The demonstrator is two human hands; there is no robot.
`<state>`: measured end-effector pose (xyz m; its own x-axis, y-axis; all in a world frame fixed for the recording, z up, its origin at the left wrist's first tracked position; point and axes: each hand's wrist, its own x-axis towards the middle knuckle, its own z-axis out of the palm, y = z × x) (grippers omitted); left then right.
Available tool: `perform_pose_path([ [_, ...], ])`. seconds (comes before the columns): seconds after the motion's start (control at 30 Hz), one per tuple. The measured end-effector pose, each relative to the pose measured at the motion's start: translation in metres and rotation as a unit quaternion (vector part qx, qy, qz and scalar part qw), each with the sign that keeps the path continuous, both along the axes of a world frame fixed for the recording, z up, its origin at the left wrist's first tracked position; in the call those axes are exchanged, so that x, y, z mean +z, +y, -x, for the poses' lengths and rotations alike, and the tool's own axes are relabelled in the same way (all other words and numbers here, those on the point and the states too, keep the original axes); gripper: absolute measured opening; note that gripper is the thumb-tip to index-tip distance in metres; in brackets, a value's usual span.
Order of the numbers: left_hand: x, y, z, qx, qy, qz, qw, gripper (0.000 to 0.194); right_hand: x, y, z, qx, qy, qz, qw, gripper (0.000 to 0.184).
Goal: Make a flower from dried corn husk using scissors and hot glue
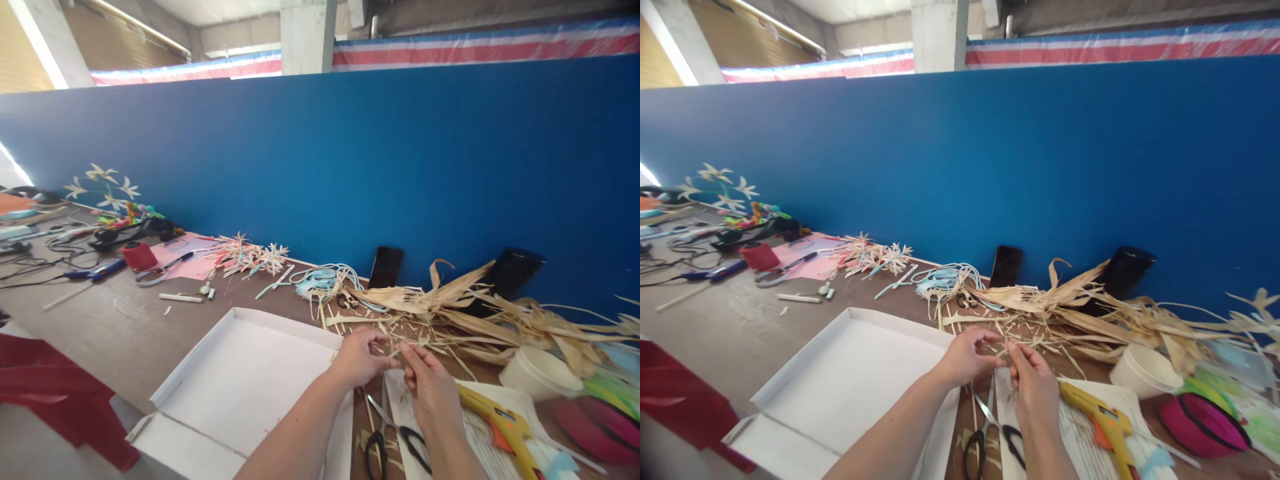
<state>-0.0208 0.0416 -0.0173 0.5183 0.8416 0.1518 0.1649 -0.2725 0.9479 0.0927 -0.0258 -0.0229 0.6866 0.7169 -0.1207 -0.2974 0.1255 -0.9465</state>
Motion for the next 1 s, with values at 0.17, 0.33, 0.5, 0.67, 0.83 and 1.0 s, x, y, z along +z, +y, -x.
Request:
perform_pose_path([
  [0.17,-0.006,0.003,0.002,-0.057,-0.025,0.128,0.990,0.038,0.002,0.000,-0.003,-0.011,0.013,-0.019,1.000,0.034],
  [0.33,-0.009,0.001,-0.001,-0.085,-0.030,0.238,0.967,0.034,0.001,-0.001,-0.003,-0.006,0.009,-0.026,1.000,0.032],
  [0.5,-0.009,0.001,-0.002,-0.079,-0.053,0.273,0.957,0.030,0.002,-0.001,-0.003,0.004,-0.008,-0.017,1.000,0.034],
  [0.67,-0.005,0.000,-0.001,-0.060,-0.052,0.279,0.957,0.024,0.000,-0.002,-0.006,0.006,-0.042,-0.011,0.999,0.037],
  [0.83,0.004,-0.003,-0.001,-0.051,-0.060,0.318,0.945,0.016,-0.002,-0.002,-0.007,0.010,-0.051,-0.010,0.999,0.037],
  [1.0,0.009,-0.005,0.000,-0.055,-0.063,0.336,0.938,0.012,-0.003,-0.002,-0.007,0.010,-0.035,-0.016,0.999,0.036],
])
